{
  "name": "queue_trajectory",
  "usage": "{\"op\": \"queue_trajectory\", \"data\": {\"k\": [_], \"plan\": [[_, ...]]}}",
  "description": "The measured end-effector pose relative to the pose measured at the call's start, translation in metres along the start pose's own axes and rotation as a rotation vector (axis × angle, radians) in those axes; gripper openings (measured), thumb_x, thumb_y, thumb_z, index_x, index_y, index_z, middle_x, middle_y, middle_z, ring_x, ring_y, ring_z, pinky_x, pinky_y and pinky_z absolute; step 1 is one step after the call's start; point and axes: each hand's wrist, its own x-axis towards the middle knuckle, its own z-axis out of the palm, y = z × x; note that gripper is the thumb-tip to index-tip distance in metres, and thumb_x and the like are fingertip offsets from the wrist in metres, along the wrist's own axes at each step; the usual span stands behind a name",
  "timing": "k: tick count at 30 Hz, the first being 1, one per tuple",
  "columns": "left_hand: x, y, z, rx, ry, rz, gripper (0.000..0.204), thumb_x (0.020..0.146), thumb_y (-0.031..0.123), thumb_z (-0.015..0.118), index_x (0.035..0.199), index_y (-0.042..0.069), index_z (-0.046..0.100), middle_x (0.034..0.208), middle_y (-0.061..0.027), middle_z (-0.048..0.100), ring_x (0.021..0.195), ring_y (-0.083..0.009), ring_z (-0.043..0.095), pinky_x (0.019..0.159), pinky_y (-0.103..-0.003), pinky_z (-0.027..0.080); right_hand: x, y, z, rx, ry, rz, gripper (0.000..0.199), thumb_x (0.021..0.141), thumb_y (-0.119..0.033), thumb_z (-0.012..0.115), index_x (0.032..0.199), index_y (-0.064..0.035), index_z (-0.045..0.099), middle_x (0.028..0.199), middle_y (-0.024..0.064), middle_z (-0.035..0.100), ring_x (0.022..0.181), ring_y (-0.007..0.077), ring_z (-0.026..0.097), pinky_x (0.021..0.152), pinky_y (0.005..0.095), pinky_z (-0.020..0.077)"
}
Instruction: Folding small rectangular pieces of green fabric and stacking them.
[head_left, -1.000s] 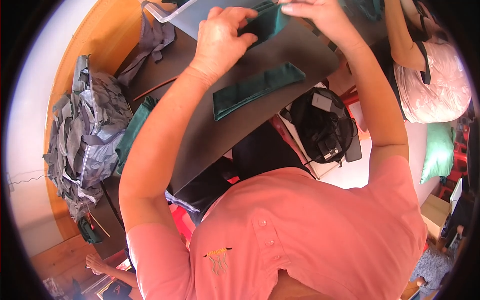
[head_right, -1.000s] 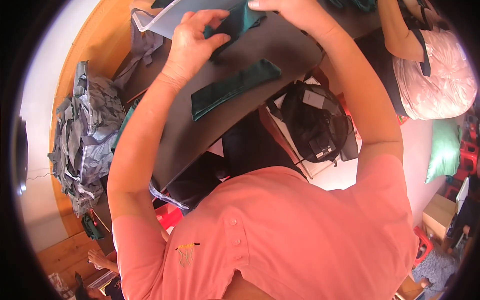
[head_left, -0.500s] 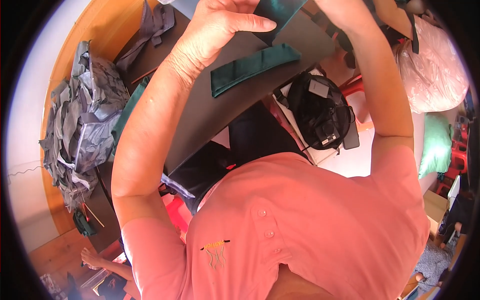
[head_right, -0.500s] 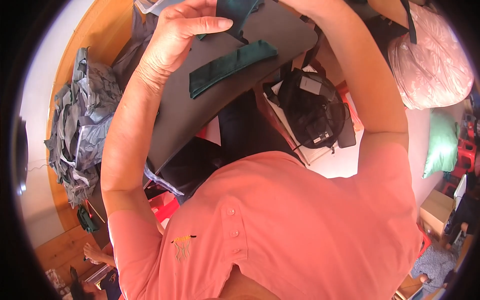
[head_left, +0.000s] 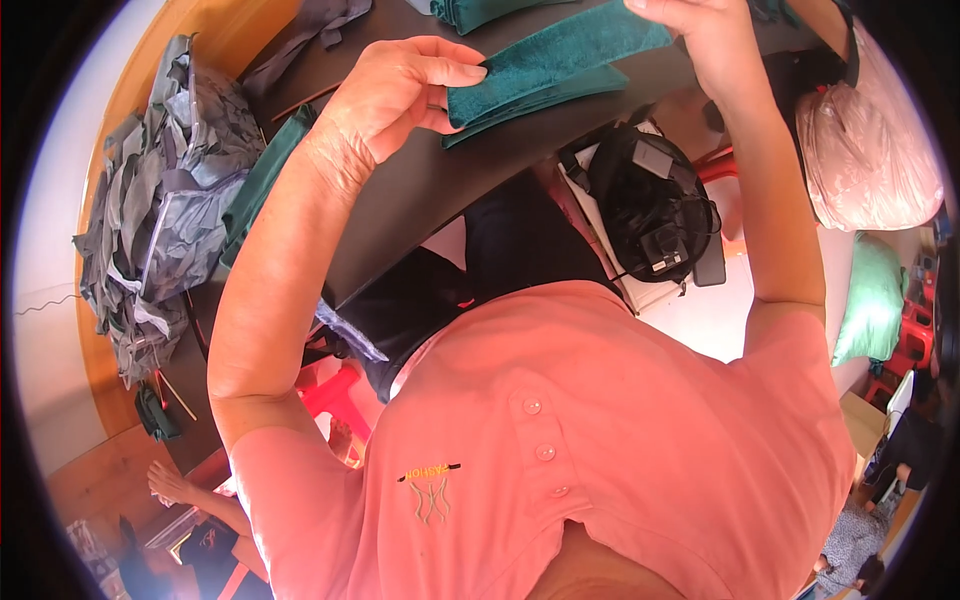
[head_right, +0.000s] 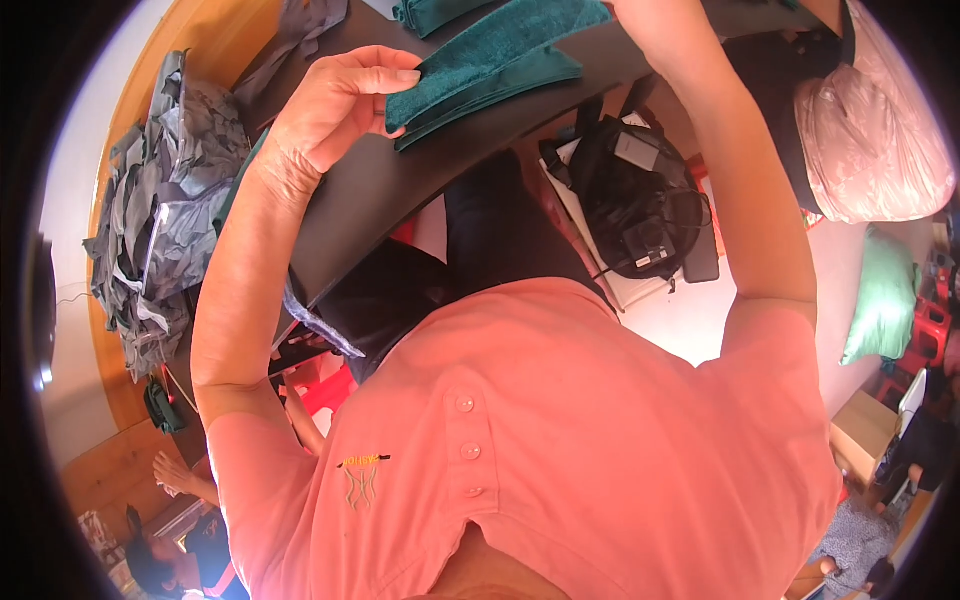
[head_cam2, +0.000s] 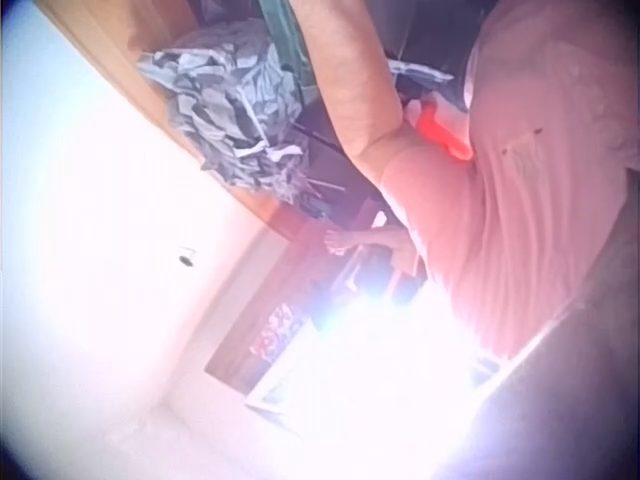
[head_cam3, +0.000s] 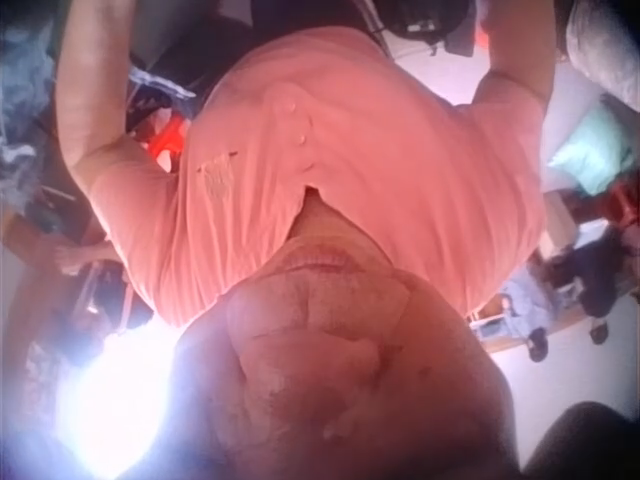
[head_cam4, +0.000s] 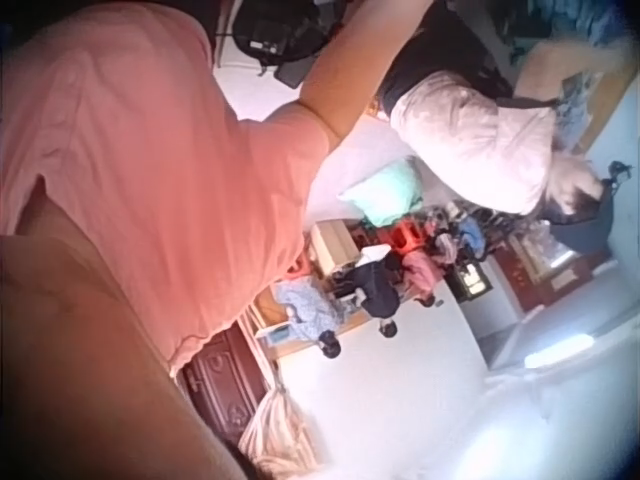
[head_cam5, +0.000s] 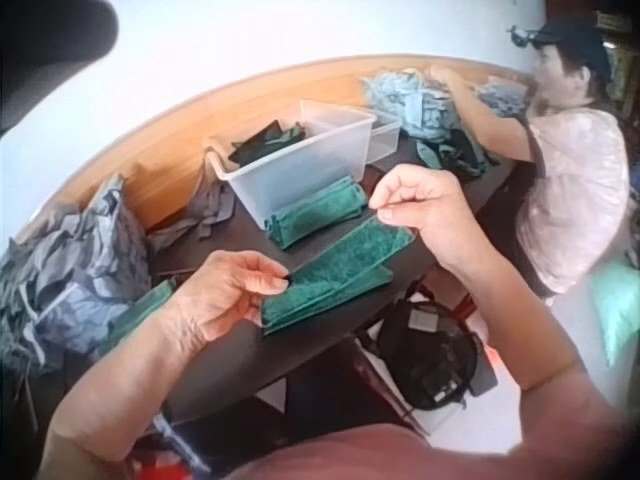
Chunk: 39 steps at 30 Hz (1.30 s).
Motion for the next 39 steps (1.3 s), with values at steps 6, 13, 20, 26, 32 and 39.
{"op": "queue_trajectory", "data": {"k": [6,13,20,26,32,39], "plan": [[-0.003,-0.003,-0.005,0.158,0.157,-0.019,0.026,0.082,0.005,0.078,0.107,-0.001,0.072,0.086,-0.0062,0.066,0.072,-0.0162,0.061,0.064,-0.034,0.054,-0.015,0.033,0.014,-0.141,-0.010,-0.005,0.009,0.083,0.004,0.067,0.089,-0.0029,0.069,0.076,-0.0027,0.064,0.072,0.0052,0.058,0.067,0.0209,0.0447],[0.000,-0.004,-0.003,0.324,0.231,0.008,0.032,0.084,0.007,0.075,0.115,0.000,0.072,0.093,-0.0038,0.065,0.070,-0.0129,0.056,0.061,-0.029,0.050,-0.014,0.035,0.017,-0.327,-0.057,-0.059,0.006,0.082,0.003,0.067,0.087,-0.0004,0.067,0.071,0.0004,0.064,0.070,0.0072,0.060,0.066,0.0240,0.0472],[0.002,-0.007,0.001,0.398,0.262,-0.036,0.037,0.083,0.005,0.073,0.120,-0.002,0.069,0.083,-0.0019,0.061,0.067,-0.0113,0.055,0.055,-0.028,0.046,-0.009,0.044,0.018,-0.364,-0.101,0.011,0.007,0.080,0.003,0.067,0.087,0.0001,0.067,0.070,0.0035,0.065,0.069,0.0101,0.061,0.066,0.0271,0.0487],[0.001,-0.010,0.002,0.409,0.276,-0.053,0.036,0.081,0.001,0.073,0.116,-0.003,0.068,0.079,-0.0044,0.064,0.060,-0.0120,0.055,0.053,-0.029,0.044,-0.006,0.040,0.019,-0.473,-0.118,0.081,0.009,0.079,0.002,0.068,0.087,-0.0017,0.069,0.071,0.0079,0.066,0.069,0.0158,0.063,0.065,0.0309,0.0494],[0.003,-0.021,0.003,0.630,0.346,0.044,0.036,0.076,0.002,0.075,0.112,-0.001,0.069,0.081,-0.0068,0.065,0.064,-0.0163,0.059,0.058,-0.031,0.048,0.002,0.033,0.021,-0.612,-0.169,0.081,0.010,0.076,-0.002,0.072,0.087,-0.0039,0.070,0.077,0.0121,0.070,0.073,0.0240,0.068,0.067,0.0370,0.0509],[-0.001,-0.029,0.022,0.963,0.199,0.786,0.022,0.072,-0.007,0.071,0.092,0.002,0.066,0.087,-0.0107,0.061,0.077,-0.0300,0.064,0.070,-0.037,0.053,0.003,0.027,0.021,-0.806,-0.265,0.077,0.013,0.073,-0.008,0.077,0.085,-0.0070,0.072,0.086,0.0141,0.073,0.086,0.0342,0.071,0.073,0.0438,0.0533]]}}
